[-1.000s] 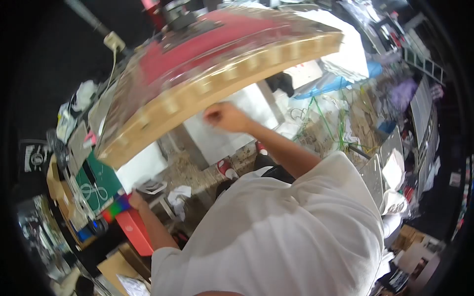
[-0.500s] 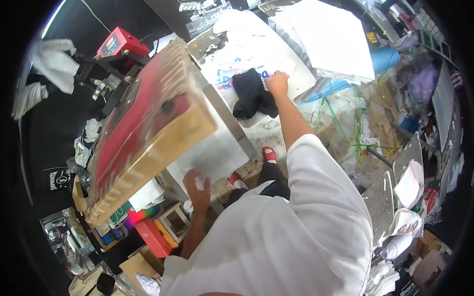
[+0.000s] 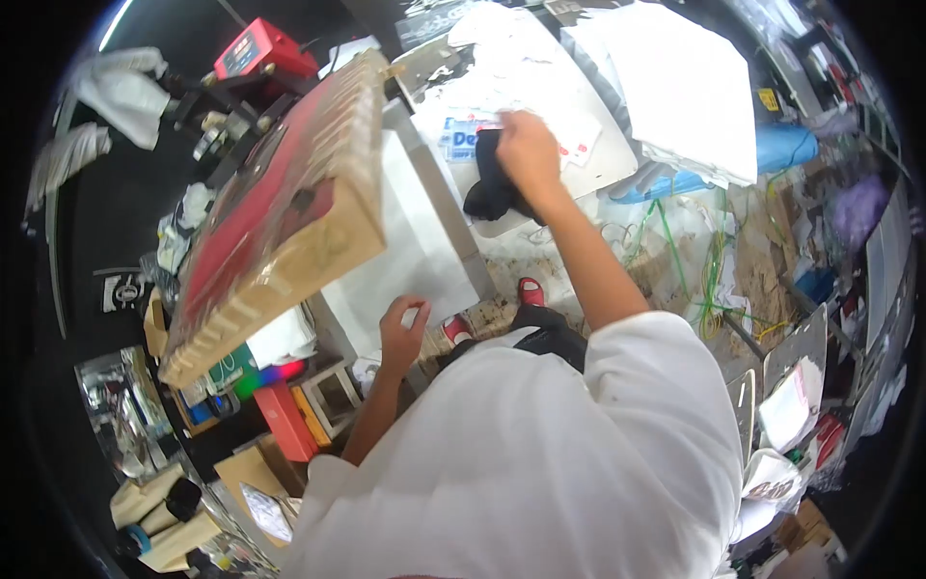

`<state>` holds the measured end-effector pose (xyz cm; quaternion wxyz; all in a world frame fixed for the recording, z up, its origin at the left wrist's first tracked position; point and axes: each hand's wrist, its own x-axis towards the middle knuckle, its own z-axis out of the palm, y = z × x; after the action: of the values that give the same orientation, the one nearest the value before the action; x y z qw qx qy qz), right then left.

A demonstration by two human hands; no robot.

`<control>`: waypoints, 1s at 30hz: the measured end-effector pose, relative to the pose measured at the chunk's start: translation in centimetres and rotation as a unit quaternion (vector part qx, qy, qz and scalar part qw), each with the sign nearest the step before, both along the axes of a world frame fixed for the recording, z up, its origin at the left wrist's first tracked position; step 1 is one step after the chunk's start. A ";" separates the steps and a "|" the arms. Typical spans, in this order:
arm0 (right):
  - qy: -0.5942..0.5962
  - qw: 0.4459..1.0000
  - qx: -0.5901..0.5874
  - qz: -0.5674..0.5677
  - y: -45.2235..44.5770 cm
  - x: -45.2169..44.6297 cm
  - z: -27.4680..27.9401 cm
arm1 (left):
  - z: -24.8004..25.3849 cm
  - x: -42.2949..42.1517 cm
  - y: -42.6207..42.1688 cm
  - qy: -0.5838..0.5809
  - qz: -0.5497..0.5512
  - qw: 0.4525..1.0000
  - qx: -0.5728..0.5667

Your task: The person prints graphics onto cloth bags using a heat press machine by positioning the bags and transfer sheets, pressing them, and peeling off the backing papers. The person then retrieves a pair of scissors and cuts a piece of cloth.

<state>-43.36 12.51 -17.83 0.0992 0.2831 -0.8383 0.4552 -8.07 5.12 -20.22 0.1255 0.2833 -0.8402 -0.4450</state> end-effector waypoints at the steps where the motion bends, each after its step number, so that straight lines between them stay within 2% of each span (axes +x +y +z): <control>1: -0.013 0.991 0.060 0.120 0.0 3.8 3.2 | 1.2 -0.8 0.4 -0.013 0.016 0.993 0.118; 2: -0.004 0.975 0.061 0.213 0.0 7.2 4.8 | 2.4 -1.8 0.7 -0.023 0.033 0.971 0.234; 3: -0.001 0.957 -0.026 0.289 -0.4 10.3 5.3 | 1.2 -1.9 0.2 -0.026 -0.022 0.967 0.253; 4: -0.060 0.952 -0.032 0.297 -1.2 12.7 6.2 | 0.8 -1.9 -0.2 -0.029 -0.076 0.959 0.270; 5: -0.119 0.945 -0.039 0.301 -2.0 15.1 7.1 | 0.6 -1.4 -0.2 -0.023 -0.061 0.961 0.270; 6: -0.226 0.914 -0.106 0.320 -2.9 16.2 7.5 | 1.5 -1.6 -0.1 -0.040 -0.114 0.961 0.249; 7: -0.222 0.911 -0.102 0.331 -3.9 16.5 6.9 | 2.0 -1.6 -0.1 -0.057 -0.167 0.957 0.228; 8: -0.168 0.935 -0.109 0.293 -5.1 16.1 5.2 | 1.5 -1.1 -0.1 -0.050 -0.158 0.959 0.228; 9: -0.112 0.955 -0.116 0.251 -6.2 15.7 3.5 | 0.4 -0.6 -0.2 -0.011 -0.166 0.980 0.104; 10: -0.107 0.954 -0.115 0.256 -6.9 15.6 1.7 | -0.1 -0.2 -0.6 0.027 -0.173 0.984 -0.022; 12: -0.103 0.983 -0.036 0.150 -8.1 15.0 -1.8 | 0.2 0.1 -1.8 0.028 -0.150 0.988 -0.031; 13: -0.101 0.982 -0.032 0.155 -8.4 15.1 -3.3 | 0.2 0.5 -2.2 0.019 -0.132 0.991 -0.034; 14: -0.131 0.986 0.001 0.105 -8.8 15.2 -4.5 | -0.1 0.8 -2.7 0.021 -0.126 0.991 -0.031; 15: -0.160 0.985 0.034 0.054 -9.1 15.3 -5.2 | -0.6 1.1 -3.2 0.064 -0.098 0.990 -0.078; 17: -0.188 0.981 0.023 0.046 -9.4 15.6 -5.6 | -1.6 1.7 -4.1 0.120 -0.057 0.981 -0.142; 18: -0.216 0.976 0.005 0.032 -9.5 15.7 -5.8 | -1.6 1.7 -4.6 0.120 -0.051 0.982 -0.140; 20: -0.218 0.975 0.025 0.024 -9.5 16.1 -5.4 | -1.2 1.4 -5.4 0.127 -0.019 0.963 -0.238; 21: -0.220 0.975 0.038 0.010 -9.6 16.1 -5.3 | -1.5 1.3 -5.9 0.129 -0.015 0.963 -0.237; 23: -0.204 0.977 0.063 -0.009 -9.7 16.2 -5.1 | -2.2 1.2 -6.7 0.033 0.001 0.959 -0.282; 27: -0.216 0.973 0.077 -0.008 -9.4 15.7 -5.4 | -4.1 1.3 -7.1 -0.013 0.001 0.954 -0.300; 30: -0.176 0.979 0.102 0.001 -8.9 15.1 -5.6 | -4.3 1.2 -6.9 -0.018 0.001 0.950 -0.313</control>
<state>-28.22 3.57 -23.44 -0.0798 0.2083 -0.8841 0.4106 -6.85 -1.78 -24.53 0.1936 0.2384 -0.9390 -0.1546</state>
